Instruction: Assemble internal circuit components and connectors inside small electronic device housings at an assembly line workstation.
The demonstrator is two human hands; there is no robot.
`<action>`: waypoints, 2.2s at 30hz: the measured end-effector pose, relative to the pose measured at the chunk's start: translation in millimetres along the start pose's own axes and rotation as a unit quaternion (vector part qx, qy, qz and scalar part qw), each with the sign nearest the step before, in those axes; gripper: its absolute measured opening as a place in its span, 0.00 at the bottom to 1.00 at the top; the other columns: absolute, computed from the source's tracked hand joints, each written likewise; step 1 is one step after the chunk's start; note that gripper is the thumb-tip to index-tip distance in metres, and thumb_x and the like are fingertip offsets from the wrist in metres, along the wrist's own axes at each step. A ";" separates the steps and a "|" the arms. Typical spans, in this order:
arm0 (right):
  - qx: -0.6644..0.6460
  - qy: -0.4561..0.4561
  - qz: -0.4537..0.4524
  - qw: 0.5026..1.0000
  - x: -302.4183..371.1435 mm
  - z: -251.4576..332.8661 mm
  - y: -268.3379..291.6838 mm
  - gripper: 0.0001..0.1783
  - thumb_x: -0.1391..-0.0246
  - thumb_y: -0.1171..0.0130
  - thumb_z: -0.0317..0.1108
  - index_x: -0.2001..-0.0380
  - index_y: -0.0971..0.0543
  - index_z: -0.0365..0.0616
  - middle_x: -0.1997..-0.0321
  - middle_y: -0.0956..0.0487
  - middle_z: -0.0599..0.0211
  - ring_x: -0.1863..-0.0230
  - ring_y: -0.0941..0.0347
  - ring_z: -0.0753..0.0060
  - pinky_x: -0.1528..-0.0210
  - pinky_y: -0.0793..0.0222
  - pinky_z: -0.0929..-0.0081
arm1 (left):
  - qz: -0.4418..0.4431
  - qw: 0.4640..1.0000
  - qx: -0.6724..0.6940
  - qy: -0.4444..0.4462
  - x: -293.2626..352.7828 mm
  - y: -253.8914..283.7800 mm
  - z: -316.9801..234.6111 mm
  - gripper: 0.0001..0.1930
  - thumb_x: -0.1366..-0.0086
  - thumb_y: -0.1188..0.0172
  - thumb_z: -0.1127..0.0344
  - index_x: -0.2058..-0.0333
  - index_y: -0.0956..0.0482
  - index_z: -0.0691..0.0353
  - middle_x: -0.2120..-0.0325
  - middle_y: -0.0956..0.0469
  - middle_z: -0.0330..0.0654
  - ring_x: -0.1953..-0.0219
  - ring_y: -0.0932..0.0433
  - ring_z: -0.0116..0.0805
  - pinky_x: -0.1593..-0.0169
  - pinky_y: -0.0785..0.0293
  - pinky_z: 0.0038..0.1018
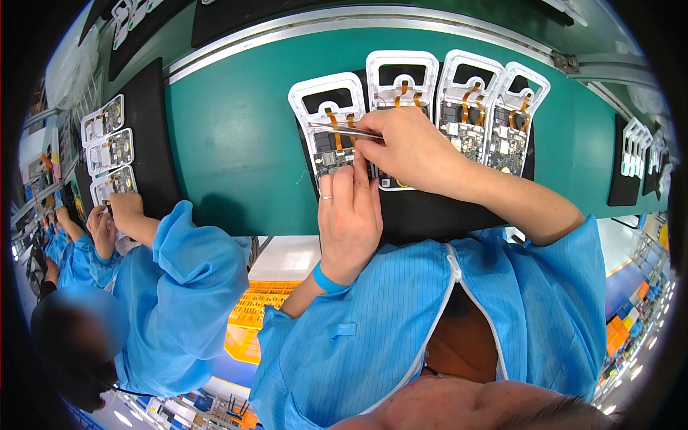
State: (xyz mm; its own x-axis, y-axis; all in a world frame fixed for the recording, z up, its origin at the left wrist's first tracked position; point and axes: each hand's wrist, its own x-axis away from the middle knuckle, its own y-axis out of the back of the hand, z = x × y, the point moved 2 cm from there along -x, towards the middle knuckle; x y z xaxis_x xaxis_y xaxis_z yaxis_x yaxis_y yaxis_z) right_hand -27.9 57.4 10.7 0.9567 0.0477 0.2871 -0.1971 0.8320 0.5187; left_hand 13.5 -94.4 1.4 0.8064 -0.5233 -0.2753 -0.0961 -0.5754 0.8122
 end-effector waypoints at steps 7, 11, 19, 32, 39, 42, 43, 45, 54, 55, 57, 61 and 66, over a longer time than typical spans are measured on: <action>0.005 -0.011 0.019 1.000 -1.1 0.3 1.4 0.11 0.49 0.42 0.32 0.74 0.19 0.33 0.76 0.21 0.45 0.69 0.22 0.42 0.61 0.27 0.52 | 0.028 0.998 -0.060 0.016 5.7 -5.9 -6.7 0.20 0.40 0.38 0.76 0.49 0.25 0.78 0.59 0.29 0.52 0.60 0.31 0.50 0.59 0.30 0.39; 0.006 -0.002 0.018 1.000 -1.8 1.0 0.6 0.11 0.50 0.42 0.32 0.74 0.19 0.33 0.77 0.21 0.45 0.69 0.22 0.42 0.62 0.27 0.52 | -0.003 0.998 -0.063 0.014 10.1 -10.0 -5.8 0.21 0.40 0.39 0.76 0.48 0.26 0.78 0.57 0.30 0.52 0.59 0.31 0.50 0.57 0.30 0.38; 0.015 0.008 0.014 1.000 -2.6 0.3 1.9 0.11 0.49 0.42 0.33 0.74 0.19 0.33 0.76 0.21 0.45 0.68 0.22 0.41 0.61 0.27 0.52 | 0.007 0.999 -0.030 0.031 9.3 -4.3 -8.0 0.21 0.39 0.40 0.77 0.47 0.26 0.77 0.57 0.31 0.53 0.59 0.32 0.50 0.56 0.31 0.39; 0.019 -0.001 0.033 0.999 -2.4 2.0 4.0 0.12 0.48 0.42 0.33 0.70 0.18 0.33 0.73 0.20 0.44 0.66 0.22 0.42 0.58 0.27 0.53 | 0.025 0.999 -0.020 0.038 5.4 0.5 -6.7 0.23 0.39 0.37 0.72 0.45 0.26 0.74 0.58 0.30 0.51 0.58 0.33 0.50 0.55 0.32 0.39; 0.018 -0.001 0.032 0.999 -2.7 3.3 4.4 0.12 0.48 0.42 0.33 0.72 0.19 0.33 0.75 0.21 0.45 0.68 0.22 0.42 0.60 0.26 0.52 | 0.018 0.997 -0.063 0.035 6.6 0.3 -9.7 0.23 0.39 0.37 0.72 0.45 0.26 0.74 0.59 0.30 0.49 0.58 0.34 0.48 0.55 0.32 0.38; 0.020 0.003 0.027 0.999 -2.1 1.8 3.1 0.12 0.48 0.42 0.33 0.72 0.19 0.32 0.75 0.21 0.45 0.68 0.22 0.42 0.60 0.26 0.52 | 0.024 0.996 -0.084 0.028 8.6 -0.2 -12.3 0.24 0.40 0.37 0.72 0.45 0.26 0.74 0.58 0.30 0.48 0.58 0.35 0.47 0.55 0.33 0.37; 0.019 0.003 0.028 0.999 -2.5 1.9 3.3 0.12 0.48 0.42 0.33 0.72 0.19 0.32 0.75 0.21 0.45 0.68 0.22 0.42 0.60 0.26 0.52 | 0.022 0.996 -0.084 0.028 9.2 -0.3 -11.6 0.24 0.40 0.37 0.72 0.45 0.26 0.73 0.58 0.30 0.48 0.58 0.34 0.47 0.54 0.33 0.37; 0.022 -0.004 0.034 0.999 -4.2 2.2 4.4 0.12 0.49 0.42 0.33 0.72 0.19 0.32 0.74 0.20 0.45 0.68 0.22 0.41 0.60 0.26 0.52 | 0.020 0.996 -0.084 0.028 9.0 -0.1 -11.8 0.24 0.40 0.37 0.73 0.45 0.26 0.73 0.58 0.29 0.48 0.58 0.34 0.47 0.54 0.33 0.36; 0.048 0.022 -0.006 0.999 2.0 1.2 -2.2 0.10 0.50 0.38 0.33 0.69 0.17 0.36 0.71 0.18 0.49 0.64 0.20 0.45 0.59 0.24 0.54 | 0.009 0.999 -0.032 0.035 7.0 6.6 -6.7 0.20 0.41 0.38 0.75 0.49 0.23 0.72 0.59 0.27 0.47 0.58 0.33 0.45 0.54 0.32 0.36; 0.049 0.021 -0.006 0.999 2.6 1.9 -2.3 0.10 0.50 0.38 0.33 0.69 0.17 0.36 0.71 0.18 0.49 0.64 0.20 0.45 0.59 0.24 0.54 | -0.005 0.999 -0.020 0.027 8.6 9.1 -7.0 0.18 0.41 0.37 0.76 0.51 0.21 0.71 0.60 0.26 0.46 0.59 0.32 0.45 0.55 0.32 0.35; 0.059 0.013 -0.012 0.998 3.1 4.1 -2.5 0.10 0.51 0.38 0.32 0.69 0.17 0.37 0.71 0.18 0.51 0.65 0.19 0.46 0.60 0.24 0.54 | -0.020 1.000 -0.008 0.019 10.9 13.8 -6.8 0.17 0.41 0.37 0.76 0.52 0.19 0.69 0.62 0.26 0.46 0.60 0.32 0.45 0.55 0.32 0.35; 0.066 -0.011 0.003 0.998 2.6 7.8 -3.0 0.10 0.51 0.38 0.32 0.68 0.17 0.37 0.72 0.17 0.52 0.66 0.19 0.47 0.61 0.24 0.54 | -0.055 0.998 0.025 0.024 13.7 23.7 -2.2 0.14 0.43 0.36 0.77 0.56 0.16 0.66 0.65 0.25 0.44 0.63 0.31 0.42 0.58 0.32 0.33; 0.104 0.010 -0.002 0.995 4.3 8.8 -5.2 0.14 0.48 0.35 0.36 0.62 0.20 0.37 0.71 0.18 0.49 0.67 0.19 0.48 0.60 0.24 0.59 | -0.098 0.994 0.016 0.052 11.1 36.9 17.4 0.14 0.41 0.36 0.78 0.56 0.15 0.63 0.67 0.24 0.42 0.64 0.30 0.39 0.60 0.32 0.31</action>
State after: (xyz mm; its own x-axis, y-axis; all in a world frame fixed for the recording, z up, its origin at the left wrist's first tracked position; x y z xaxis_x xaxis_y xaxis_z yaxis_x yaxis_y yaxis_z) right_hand -24.6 48.4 16.2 0.9612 0.0584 0.2697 -0.2320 0.7001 0.6753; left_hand 8.7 -132.4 19.4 0.8675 -0.3326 -0.3700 0.0508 -0.6807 0.7308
